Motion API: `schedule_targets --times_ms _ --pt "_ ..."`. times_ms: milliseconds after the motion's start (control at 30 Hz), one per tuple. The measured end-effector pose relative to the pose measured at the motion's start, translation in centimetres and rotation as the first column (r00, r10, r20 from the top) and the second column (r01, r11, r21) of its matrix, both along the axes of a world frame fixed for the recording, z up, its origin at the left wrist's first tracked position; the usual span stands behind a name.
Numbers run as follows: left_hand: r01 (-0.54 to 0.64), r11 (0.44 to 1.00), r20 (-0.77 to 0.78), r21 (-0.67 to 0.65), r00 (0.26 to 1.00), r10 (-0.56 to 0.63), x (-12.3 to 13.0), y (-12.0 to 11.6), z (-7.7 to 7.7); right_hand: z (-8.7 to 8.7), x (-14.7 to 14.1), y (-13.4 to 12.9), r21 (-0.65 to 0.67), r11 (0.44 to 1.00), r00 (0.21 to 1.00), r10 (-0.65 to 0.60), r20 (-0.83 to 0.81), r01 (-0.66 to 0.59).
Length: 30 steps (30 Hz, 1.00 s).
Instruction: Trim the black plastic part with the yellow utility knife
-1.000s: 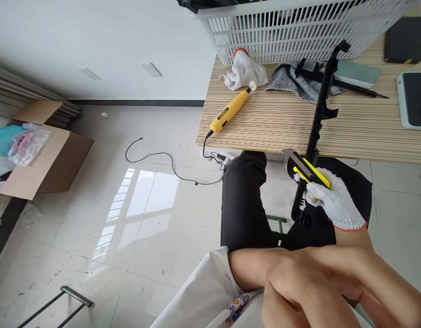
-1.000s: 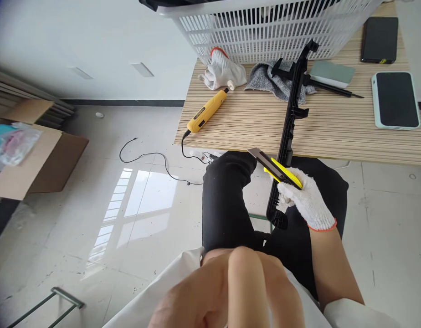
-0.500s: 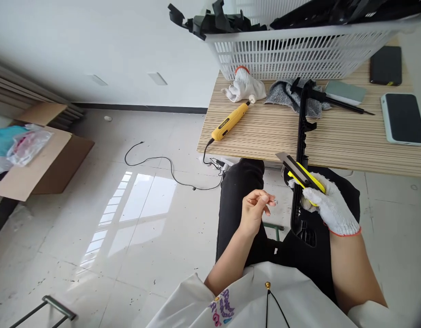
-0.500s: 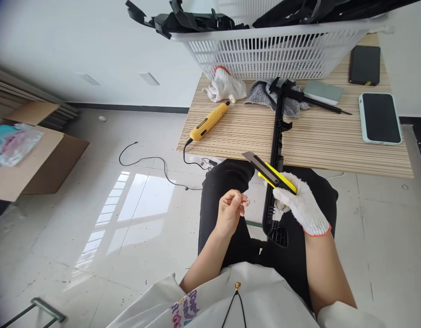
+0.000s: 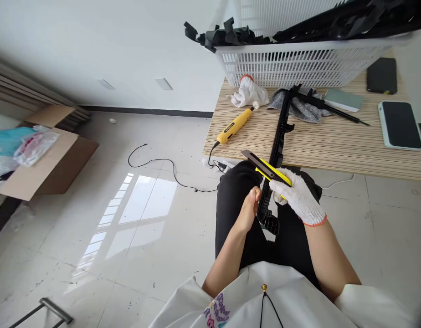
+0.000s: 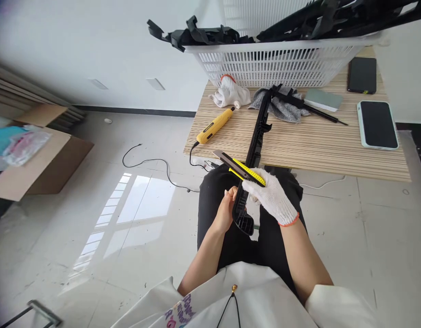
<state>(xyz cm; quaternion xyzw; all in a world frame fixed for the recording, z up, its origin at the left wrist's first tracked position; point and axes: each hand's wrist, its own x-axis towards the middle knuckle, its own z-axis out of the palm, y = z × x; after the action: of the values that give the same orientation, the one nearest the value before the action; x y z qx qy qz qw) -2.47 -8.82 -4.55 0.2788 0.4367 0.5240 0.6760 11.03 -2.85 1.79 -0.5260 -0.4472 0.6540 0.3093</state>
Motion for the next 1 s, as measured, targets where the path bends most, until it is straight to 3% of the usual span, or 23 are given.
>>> schedule_targets --times_ms 267,367,467,600,733,867,933,1000 --pt "0.175 0.984 0.088 -0.028 0.981 -0.172 -1.7 0.0 -1.0 -0.7 -2.0 0.1 0.033 0.999 0.999 -0.017 0.029 0.016" --pt "0.350 0.934 0.134 0.078 0.924 -0.358 -2.2 0.0 -1.4 -1.0 -2.1 0.1 0.061 0.997 0.995 -0.058 0.079 0.053" --pt "0.507 0.859 0.115 0.073 0.851 -0.512 -2.5 -0.1 -1.2 -0.9 -2.0 0.1 0.120 0.989 0.987 -0.099 0.123 0.084" --pt "0.490 0.871 0.077 0.017 0.868 -0.490 -2.7 -0.4 -0.6 -0.6 -1.3 0.1 0.172 0.983 0.975 -0.101 0.196 0.067" --pt "0.450 0.893 0.059 0.018 0.891 -0.451 -2.6 -0.5 -0.5 -0.3 0.4 -0.2 0.169 0.984 0.968 0.007 0.252 -0.051" --pt "0.438 0.899 0.057 0.026 0.897 -0.438 -2.6 -0.6 -0.5 0.5 2.6 -0.5 0.133 0.988 0.980 -0.096 0.175 0.073" --pt "0.438 0.899 0.053 0.021 0.897 -0.439 -2.5 -0.6 -0.5 1.0 3.6 -0.5 0.042 0.997 0.976 0.062 0.209 -0.072" --pt "0.434 0.901 0.045 0.011 0.900 -0.434 -2.5 -0.5 -0.6 1.4 4.2 -0.3 -0.010 0.955 0.919 0.289 0.267 -0.297"
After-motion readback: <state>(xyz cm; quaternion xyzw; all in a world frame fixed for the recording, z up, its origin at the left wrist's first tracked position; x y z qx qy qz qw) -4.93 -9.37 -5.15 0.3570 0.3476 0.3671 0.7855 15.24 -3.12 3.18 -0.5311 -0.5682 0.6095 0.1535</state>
